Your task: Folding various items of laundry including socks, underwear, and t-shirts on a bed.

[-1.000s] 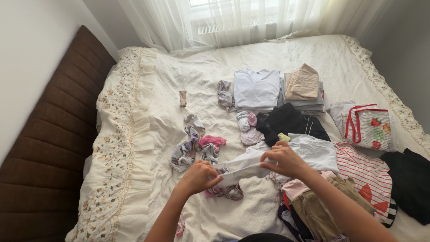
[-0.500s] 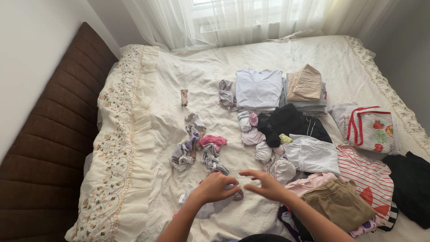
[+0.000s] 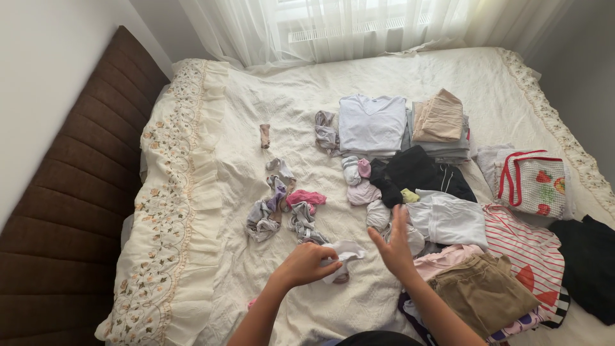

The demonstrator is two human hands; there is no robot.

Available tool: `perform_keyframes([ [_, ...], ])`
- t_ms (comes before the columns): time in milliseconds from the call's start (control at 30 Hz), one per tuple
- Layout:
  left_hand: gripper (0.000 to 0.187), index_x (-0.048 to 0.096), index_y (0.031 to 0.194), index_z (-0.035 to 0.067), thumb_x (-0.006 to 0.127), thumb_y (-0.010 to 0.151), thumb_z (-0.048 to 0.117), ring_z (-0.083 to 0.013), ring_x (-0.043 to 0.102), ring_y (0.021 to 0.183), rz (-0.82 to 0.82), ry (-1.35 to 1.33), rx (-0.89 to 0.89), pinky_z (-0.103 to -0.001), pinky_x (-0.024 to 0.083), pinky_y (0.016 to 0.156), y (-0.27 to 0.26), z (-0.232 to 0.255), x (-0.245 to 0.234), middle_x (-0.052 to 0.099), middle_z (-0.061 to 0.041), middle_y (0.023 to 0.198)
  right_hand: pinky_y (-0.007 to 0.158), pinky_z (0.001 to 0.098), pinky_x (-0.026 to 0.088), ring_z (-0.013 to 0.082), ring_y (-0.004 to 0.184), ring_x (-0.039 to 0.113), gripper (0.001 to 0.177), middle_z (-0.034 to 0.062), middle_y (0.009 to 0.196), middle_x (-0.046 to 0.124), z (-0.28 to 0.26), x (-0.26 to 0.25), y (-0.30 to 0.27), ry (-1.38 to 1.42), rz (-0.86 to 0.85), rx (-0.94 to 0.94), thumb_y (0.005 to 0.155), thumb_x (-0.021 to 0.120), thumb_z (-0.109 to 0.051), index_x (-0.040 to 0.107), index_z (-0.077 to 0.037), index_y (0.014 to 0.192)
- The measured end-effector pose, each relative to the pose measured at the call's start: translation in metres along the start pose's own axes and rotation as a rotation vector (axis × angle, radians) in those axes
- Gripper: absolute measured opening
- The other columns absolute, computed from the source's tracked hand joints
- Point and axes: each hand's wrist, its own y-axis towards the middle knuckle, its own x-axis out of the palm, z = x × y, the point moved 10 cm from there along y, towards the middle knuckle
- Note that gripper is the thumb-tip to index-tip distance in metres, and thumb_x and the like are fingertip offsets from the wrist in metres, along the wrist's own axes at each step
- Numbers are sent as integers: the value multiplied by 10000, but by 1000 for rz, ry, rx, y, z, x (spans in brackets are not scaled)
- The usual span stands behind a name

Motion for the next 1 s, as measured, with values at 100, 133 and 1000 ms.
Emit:
perform_keyframes([
  [100, 302, 764, 890, 90, 687, 922, 380, -324, 700, 696, 39, -12, 17, -433, 528, 666, 8, 0, -7, 700, -135, 715, 1193, 459, 160, 399, 1508, 223, 919, 310, 1599, 283, -6, 1, 7, -11, 1, -6, 873, 706, -406, 283, 50, 1550],
  [133, 304, 769, 888, 88, 686, 923, 377, -328, 697, 698, 28, -21, -3, -438, 523, 670, 5, -2, -3, 696, -140, 707, 1170, 450, 222, 383, 1459, 320, 862, 300, 1546, 381, -6, 4, 2, -58, -10, -16, 862, 721, -382, 362, 50, 1515],
  [1000, 301, 757, 947, 36, 755, 908, 334, -65, 503, 537, 71, -365, -153, -286, 406, 509, 7, -26, -8, 600, -33, 580, 570, 223, 345, 27, 680, 457, 272, -70, 739, 528, 18, 78, -33, 683, -721, 238, 926, 734, -303, 626, -63, 855],
])
